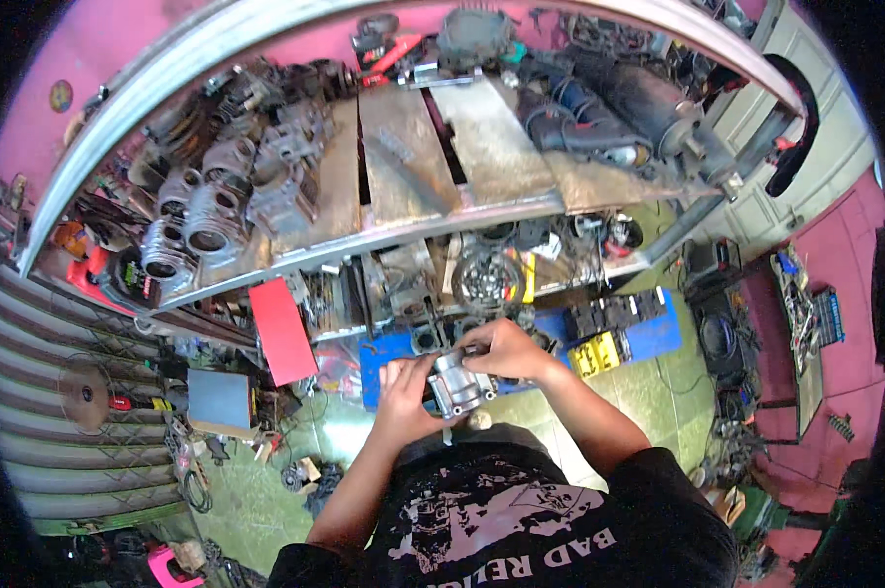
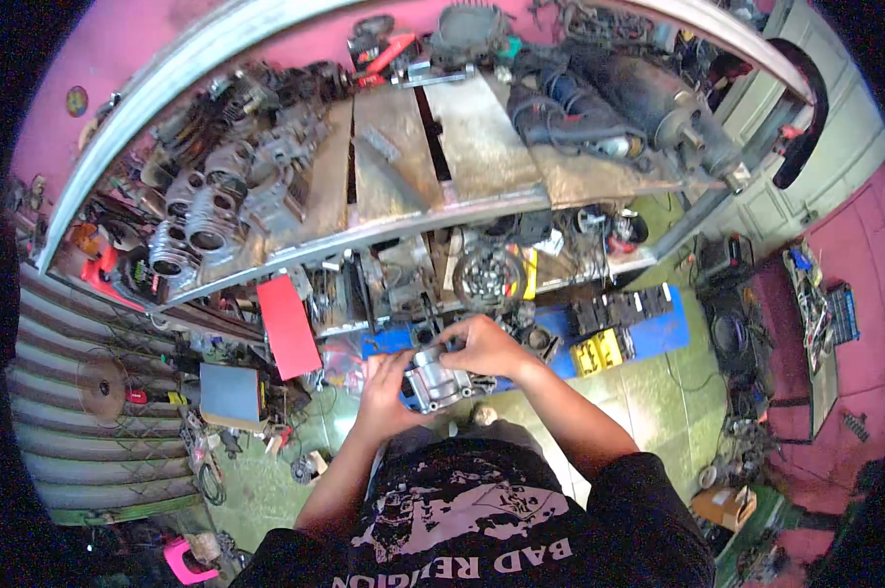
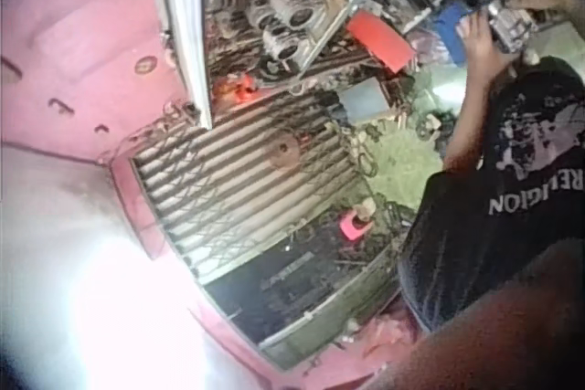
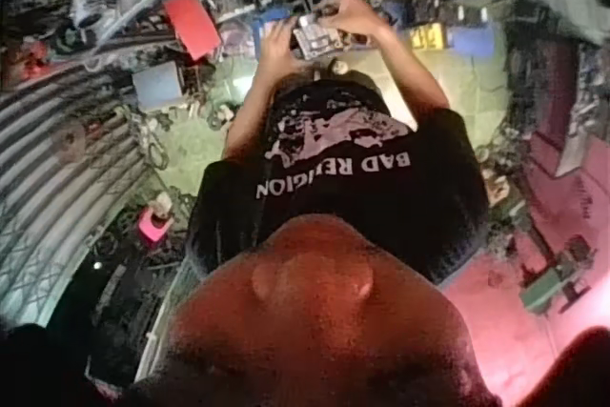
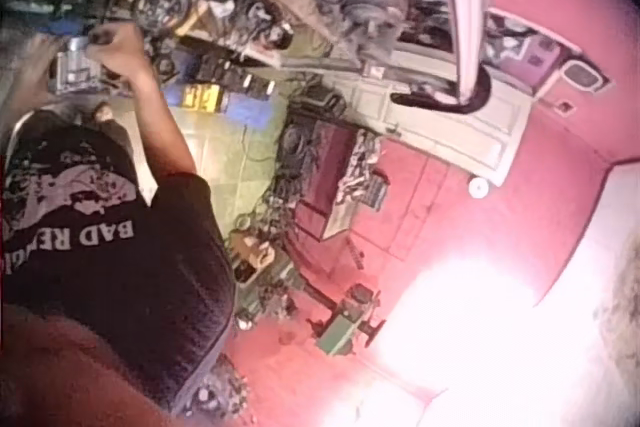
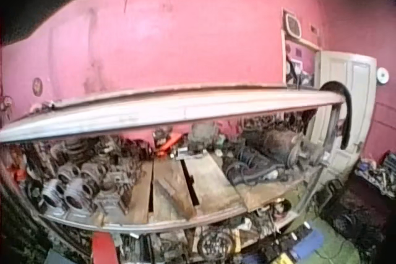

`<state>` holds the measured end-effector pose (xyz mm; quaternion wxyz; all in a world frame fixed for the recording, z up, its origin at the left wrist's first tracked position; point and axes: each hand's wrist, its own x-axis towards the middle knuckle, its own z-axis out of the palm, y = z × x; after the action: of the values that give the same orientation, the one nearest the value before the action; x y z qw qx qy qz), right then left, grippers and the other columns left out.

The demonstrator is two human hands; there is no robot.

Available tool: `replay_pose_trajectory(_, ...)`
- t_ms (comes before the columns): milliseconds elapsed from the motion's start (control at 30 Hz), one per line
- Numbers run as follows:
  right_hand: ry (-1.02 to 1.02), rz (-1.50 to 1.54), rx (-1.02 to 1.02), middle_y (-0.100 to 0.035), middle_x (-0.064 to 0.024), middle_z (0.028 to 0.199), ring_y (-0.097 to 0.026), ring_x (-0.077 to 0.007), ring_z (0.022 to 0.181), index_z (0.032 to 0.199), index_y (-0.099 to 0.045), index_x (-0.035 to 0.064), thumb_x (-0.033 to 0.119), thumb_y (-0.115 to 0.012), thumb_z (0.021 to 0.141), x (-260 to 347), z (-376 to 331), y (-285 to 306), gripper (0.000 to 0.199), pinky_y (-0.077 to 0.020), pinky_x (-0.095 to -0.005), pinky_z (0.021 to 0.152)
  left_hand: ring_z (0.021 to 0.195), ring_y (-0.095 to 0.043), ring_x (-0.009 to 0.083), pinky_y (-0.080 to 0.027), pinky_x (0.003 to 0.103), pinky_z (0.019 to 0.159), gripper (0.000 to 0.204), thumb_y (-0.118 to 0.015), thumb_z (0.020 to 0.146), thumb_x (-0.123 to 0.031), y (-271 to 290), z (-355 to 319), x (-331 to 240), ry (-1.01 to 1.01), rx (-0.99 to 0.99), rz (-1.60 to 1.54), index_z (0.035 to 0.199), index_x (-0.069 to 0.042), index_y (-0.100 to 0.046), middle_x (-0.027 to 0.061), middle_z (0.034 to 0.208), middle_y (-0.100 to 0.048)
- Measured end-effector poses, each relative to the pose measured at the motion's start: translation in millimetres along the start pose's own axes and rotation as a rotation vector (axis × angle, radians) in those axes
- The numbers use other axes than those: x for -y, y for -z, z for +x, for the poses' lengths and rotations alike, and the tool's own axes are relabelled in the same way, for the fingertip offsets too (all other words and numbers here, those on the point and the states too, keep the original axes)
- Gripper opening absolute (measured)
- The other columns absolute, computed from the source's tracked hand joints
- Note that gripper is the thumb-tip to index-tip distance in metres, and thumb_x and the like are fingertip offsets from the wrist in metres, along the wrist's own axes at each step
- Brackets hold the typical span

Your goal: The person files the edges and surfaces of several metal engine parts using a metal file. They pick up each part from a blue workbench, file it, and place it back down. The process is repeated for multiple similar components in a workshop setting.

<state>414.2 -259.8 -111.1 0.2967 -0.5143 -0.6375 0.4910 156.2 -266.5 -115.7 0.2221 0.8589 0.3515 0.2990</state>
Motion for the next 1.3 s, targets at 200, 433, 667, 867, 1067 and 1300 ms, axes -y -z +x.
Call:
replay_pose_trajectory(200, 0.087, -0.122, 0.026, -0.081, -0.0127, 0.103, -0.072, -0.0164, 0.092, 0.114, -0.079, -0.0005, 0.030, -0.077, 0.094, 78, 76, 58, 0.037, -0.0572, -0.0345, 0.087, 0.100, -0.063, 0.0347, -0.051, 0.046, 0.092, 0.086, -0.098, 0.057, -0.040, 62, 78, -6, 0.080, -0.177, -0.032, 0.128, -0.001, -0.067, 0.0185, 0.107, -0.071)
replay_pose_trajectory(433, 0.155, -0.868, -0.602, -0.078, -0.0141, 0.102, -0.067, -0.0289, 0.104, 0.118, -0.078, 0.0104, 0.044, -0.080, 0.087, 116, 172, 79, 0.045, -0.0489, -0.0493, 0.094, 0.087, -0.071, 0.0139, -0.055, 0.031, 0.082, 0.047, -0.086, 0.084, -0.033, 125, 150, 37, 0.544, -0.224, -0.503, 0.116, 0.000, -0.077, 0.0107, 0.097, -0.080)
replay_pose_trajectory(667, -0.145, -1.192, -0.509, -0.078, -0.0107, 0.099, -0.065, -0.0312, 0.111, 0.114, -0.077, 0.0143, 0.043, -0.075, 0.087, 77, 205, 87, 0.039, -0.0387, -0.0549, 0.098, 0.086, -0.071, 0.0142, -0.053, 0.030, 0.081, 0.055, -0.084, 0.086, -0.045, 144, 208, 70, 0.637, -0.207, -0.538, 0.111, 0.003, -0.079, 0.0094, 0.098, -0.080)
replay_pose_trajectory(867, -0.223, -0.668, -0.725, -0.078, -0.0183, 0.109, -0.067, -0.0385, 0.120, 0.127, -0.069, 0.0073, 0.027, -0.064, 0.092, 89, 137, 107, 0.040, -0.0289, -0.0660, 0.108, 0.093, -0.072, 0.0184, -0.053, 0.035, 0.086, 0.056, -0.085, 0.082, -0.050, 121, 242, 89, 0.580, -0.250, -0.552, 0.103, 0.002, -0.081, 0.0123, 0.099, -0.080)
replay_pose_trajectory(1067, -0.223, -0.542, -0.669, -0.075, -0.0227, 0.118, -0.068, -0.0431, 0.119, 0.142, -0.061, 0.0111, 0.035, -0.069, 0.095, 94, 74, 101, 0.053, -0.0235, -0.0665, 0.113, 0.102, -0.071, 0.0238, -0.051, 0.036, 0.093, 0.071, -0.085, 0.081, -0.057, 93, 283, 118, 0.688, -0.294, -0.563, 0.110, 0.008, -0.077, 0.0176, 0.110, -0.078)
replay_pose_trajectory(1300, -0.107, -0.554, -0.761, -0.076, -0.0191, 0.108, -0.069, -0.0379, 0.110, 0.145, -0.061, 0.0153, 0.032, -0.072, 0.095, 91, 62, 87, 0.054, -0.0316, -0.0519, 0.105, 0.121, -0.068, 0.0405, -0.049, 0.043, 0.104, 0.109, -0.071, 0.077, -0.082, 73, 305, 150, 0.801, -0.369, -0.371, 0.113, 0.022, -0.069, 0.0356, 0.118, -0.071)
